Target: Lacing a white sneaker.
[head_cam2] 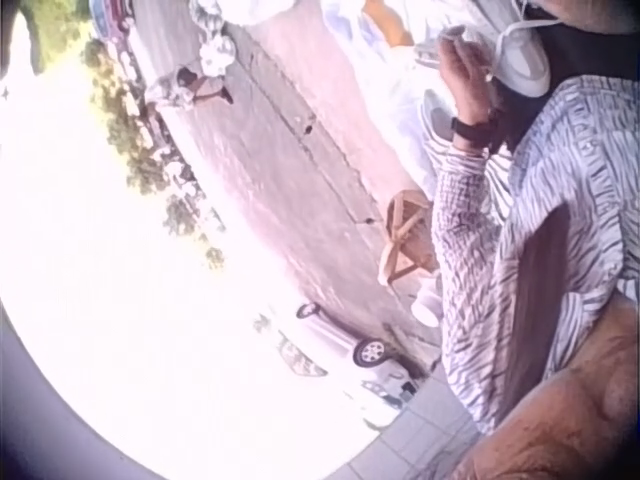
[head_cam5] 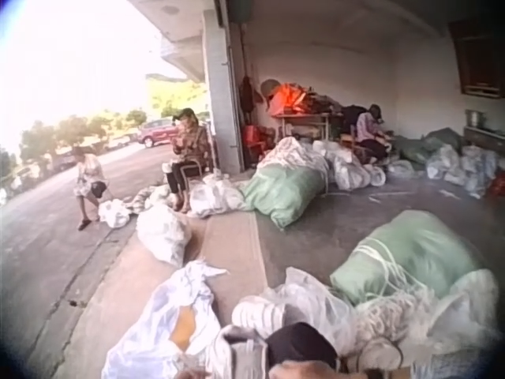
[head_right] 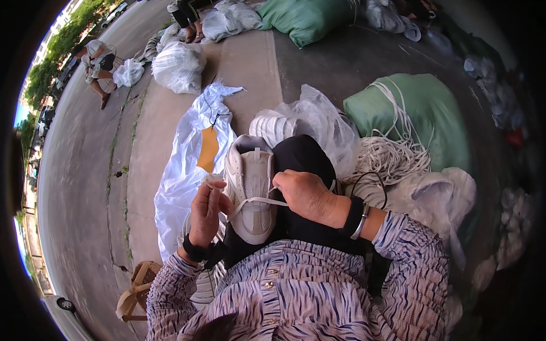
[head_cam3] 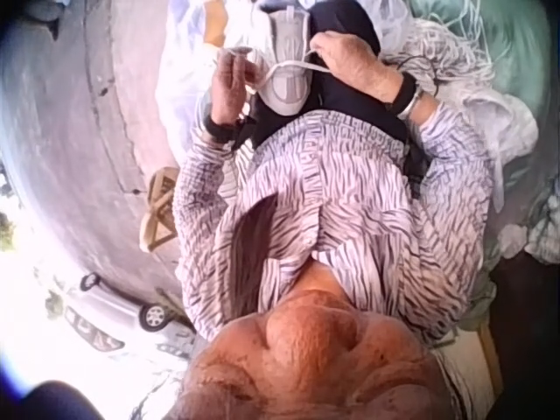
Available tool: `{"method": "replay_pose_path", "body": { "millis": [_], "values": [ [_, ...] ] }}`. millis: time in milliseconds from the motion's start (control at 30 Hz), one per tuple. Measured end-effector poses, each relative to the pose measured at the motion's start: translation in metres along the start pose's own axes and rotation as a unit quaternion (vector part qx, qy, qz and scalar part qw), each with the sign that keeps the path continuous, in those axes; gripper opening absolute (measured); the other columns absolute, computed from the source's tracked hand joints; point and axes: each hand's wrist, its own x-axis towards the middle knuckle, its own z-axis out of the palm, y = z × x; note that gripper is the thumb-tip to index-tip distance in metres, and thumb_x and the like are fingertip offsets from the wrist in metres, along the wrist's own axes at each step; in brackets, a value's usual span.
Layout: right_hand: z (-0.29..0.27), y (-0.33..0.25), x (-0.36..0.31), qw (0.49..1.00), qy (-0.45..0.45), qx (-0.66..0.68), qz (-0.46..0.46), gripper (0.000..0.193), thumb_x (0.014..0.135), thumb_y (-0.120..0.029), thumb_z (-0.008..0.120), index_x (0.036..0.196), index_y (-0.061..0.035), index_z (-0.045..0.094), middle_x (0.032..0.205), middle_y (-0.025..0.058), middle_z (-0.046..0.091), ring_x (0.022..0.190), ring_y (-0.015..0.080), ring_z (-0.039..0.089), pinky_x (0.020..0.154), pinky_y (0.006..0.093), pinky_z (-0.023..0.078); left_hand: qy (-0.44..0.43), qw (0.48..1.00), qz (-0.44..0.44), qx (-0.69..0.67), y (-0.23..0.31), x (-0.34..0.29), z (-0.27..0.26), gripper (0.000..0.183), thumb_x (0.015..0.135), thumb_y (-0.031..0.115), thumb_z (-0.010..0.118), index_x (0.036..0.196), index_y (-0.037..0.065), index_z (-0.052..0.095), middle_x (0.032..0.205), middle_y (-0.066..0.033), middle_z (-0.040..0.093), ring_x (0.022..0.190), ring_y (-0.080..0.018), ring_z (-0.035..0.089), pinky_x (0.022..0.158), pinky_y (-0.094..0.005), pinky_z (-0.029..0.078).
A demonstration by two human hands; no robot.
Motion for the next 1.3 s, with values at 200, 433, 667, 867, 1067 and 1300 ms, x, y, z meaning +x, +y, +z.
{"method": "replay_pose_path", "body": {
  "millis": [200,433,667,867,1067,1300],
  "values": [
    [0.010,-0.010,-0.018,0.990,-0.079,-0.085,0.075,0.005,0.080,-0.010,0.059,0.083,-0.0064,0.061,0.073,0.0097,0.060,0.068,0.0286,0.062,0.058,0.0367,0.049,-0.134,0.989,-0.065,-0.021,-0.005,-0.002,-0.006,0.022,0.097,0.024,0.046,0.089,0.004,0.053,0.066,-0.0019,0.055,0.060,-0.0086,0.047,0.055,-0.0229,0.040],
    [0.011,-0.010,-0.010,0.997,0.000,-0.021,0.074,0.015,0.079,-0.018,0.063,0.071,-0.0065,0.057,0.060,0.0137,0.059,0.060,0.0310,0.062,0.054,0.0397,0.049,-0.101,0.982,0.008,0.161,-0.001,-0.004,-0.009,0.022,0.095,0.025,0.050,0.091,0.003,0.052,0.064,-0.0060,0.053,0.058,-0.0129,0.047,0.057,-0.0270,0.042],
    [0.010,-0.010,-0.004,0.996,-0.029,-0.064,0.055,0.013,0.079,-0.015,0.062,0.072,-0.0052,0.057,0.062,0.0134,0.060,0.059,0.0310,0.063,0.054,0.0391,0.050,-0.067,0.994,-0.025,0.082,-0.001,-0.007,-0.004,0.017,0.096,0.020,0.044,0.097,0.005,0.052,0.066,-0.0058,0.053,0.060,-0.0134,0.051,0.058,-0.0284,0.043],
    [0.010,-0.013,-0.002,0.996,-0.035,-0.075,0.031,0.013,0.079,-0.013,0.062,0.072,-0.0037,0.056,0.066,0.0130,0.062,0.062,0.0285,0.064,0.056,0.0373,0.051,-0.058,0.977,0.120,0.167,-0.005,-0.004,-0.004,0.021,0.096,0.018,0.048,0.092,0.000,0.058,0.071,-0.0045,0.055,0.064,-0.0121,0.052,0.060,-0.0268,0.043],
    [0.013,-0.011,0.001,0.996,-0.052,-0.071,-0.006,0.010,0.077,-0.011,0.061,0.073,-0.0049,0.055,0.069,0.0102,0.059,0.063,0.0288,0.061,0.056,0.0373,0.049,-0.138,0.990,-0.026,0.016,-0.003,-0.004,-0.010,0.027,0.097,0.021,0.047,0.088,-0.001,0.059,0.071,0.0017,0.053,0.066,-0.0070,0.046,0.061,-0.0223,0.040],
    [0.007,-0.007,0.005,0.993,-0.110,-0.032,0.009,0.009,0.079,-0.010,0.057,0.075,-0.0018,0.057,0.075,0.0140,0.061,0.070,0.0307,0.063,0.064,0.0390,0.050,-0.228,0.954,0.011,0.194,0.003,0.013,-0.015,0.026,0.091,0.023,0.053,0.083,-0.001,0.059,0.069,-0.0123,0.057,0.062,-0.0211,0.055,0.061,-0.0315,0.044]
  ]
}}
